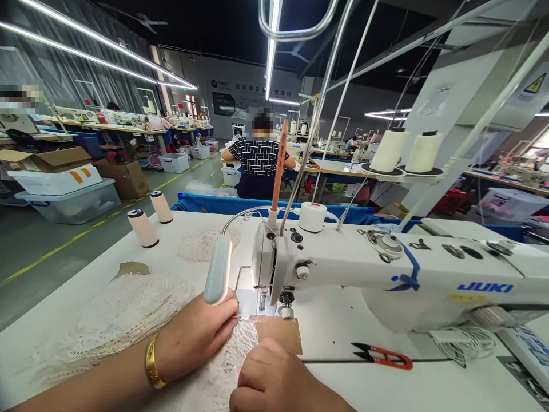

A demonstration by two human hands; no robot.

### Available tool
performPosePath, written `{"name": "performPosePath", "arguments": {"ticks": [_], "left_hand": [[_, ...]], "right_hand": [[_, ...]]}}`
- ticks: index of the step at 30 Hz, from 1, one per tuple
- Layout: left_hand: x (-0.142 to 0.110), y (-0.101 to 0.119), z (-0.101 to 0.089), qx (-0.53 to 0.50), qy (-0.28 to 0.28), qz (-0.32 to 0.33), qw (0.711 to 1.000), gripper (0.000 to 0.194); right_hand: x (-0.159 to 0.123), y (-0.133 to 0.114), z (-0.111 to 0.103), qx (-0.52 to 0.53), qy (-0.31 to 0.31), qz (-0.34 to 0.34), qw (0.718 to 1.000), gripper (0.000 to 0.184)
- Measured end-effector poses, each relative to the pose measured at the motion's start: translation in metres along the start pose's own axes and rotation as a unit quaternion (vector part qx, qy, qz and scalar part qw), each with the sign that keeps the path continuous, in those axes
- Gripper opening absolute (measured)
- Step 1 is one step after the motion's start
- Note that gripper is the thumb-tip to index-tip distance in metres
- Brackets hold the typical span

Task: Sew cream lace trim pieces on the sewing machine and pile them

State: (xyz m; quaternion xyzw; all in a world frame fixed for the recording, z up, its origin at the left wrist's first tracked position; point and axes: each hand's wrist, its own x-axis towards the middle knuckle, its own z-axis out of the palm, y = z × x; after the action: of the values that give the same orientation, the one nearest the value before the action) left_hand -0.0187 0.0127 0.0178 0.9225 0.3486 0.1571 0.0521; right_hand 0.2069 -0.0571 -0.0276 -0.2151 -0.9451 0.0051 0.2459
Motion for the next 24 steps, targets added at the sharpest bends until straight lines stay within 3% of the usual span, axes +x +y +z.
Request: {"name": "performPosePath", "arguments": {"ticks": [2, 5, 8, 10, 11, 14, 19, 24], "left_hand": [[0.0, -0.001, 0.002, -0.006, 0.024, 0.008, 1.0, 0.02], [-0.001, 0.0, 0.004, -0.036, 0.067, 0.024, 0.997, 0.022], [-0.003, 0.005, 0.006, -0.062, 0.121, 0.067, 0.988, 0.022], [-0.005, 0.009, 0.007, -0.073, 0.152, 0.108, 0.98, 0.02], [-0.006, 0.011, 0.007, -0.076, 0.163, 0.126, 0.976, 0.019], [-0.006, 0.016, 0.008, -0.07, 0.191, 0.149, 0.968, 0.012], [-0.005, 0.017, 0.008, -0.023, 0.235, 0.156, 0.959, 0.034], [-0.006, 0.013, 0.015, -0.035, 0.242, 0.17, 0.955, 0.028]], "right_hand": [[-0.002, 0.0, 0.0, 0.039, -0.011, 0.0, 0.999, 0.027], [-0.001, 0.001, -0.006, 0.096, 0.066, 0.033, 0.993, 0.028], [0.003, 0.001, -0.019, 0.091, 0.147, 0.193, 0.966, 0.027], [0.006, 0.0, -0.025, 0.098, 0.141, 0.295, 0.94, 0.022], [0.008, 0.0, -0.026, 0.114, 0.133, 0.315, 0.933, 0.017], [0.01, 0.0, -0.023, 0.152, 0.129, 0.306, 0.931, 0.016], [0.009, 0.0, -0.013, 0.089, 0.162, 0.261, 0.947, 0.021], [0.009, 0.001, -0.012, 0.068, 0.162, 0.245, 0.954, 0.021]]}}
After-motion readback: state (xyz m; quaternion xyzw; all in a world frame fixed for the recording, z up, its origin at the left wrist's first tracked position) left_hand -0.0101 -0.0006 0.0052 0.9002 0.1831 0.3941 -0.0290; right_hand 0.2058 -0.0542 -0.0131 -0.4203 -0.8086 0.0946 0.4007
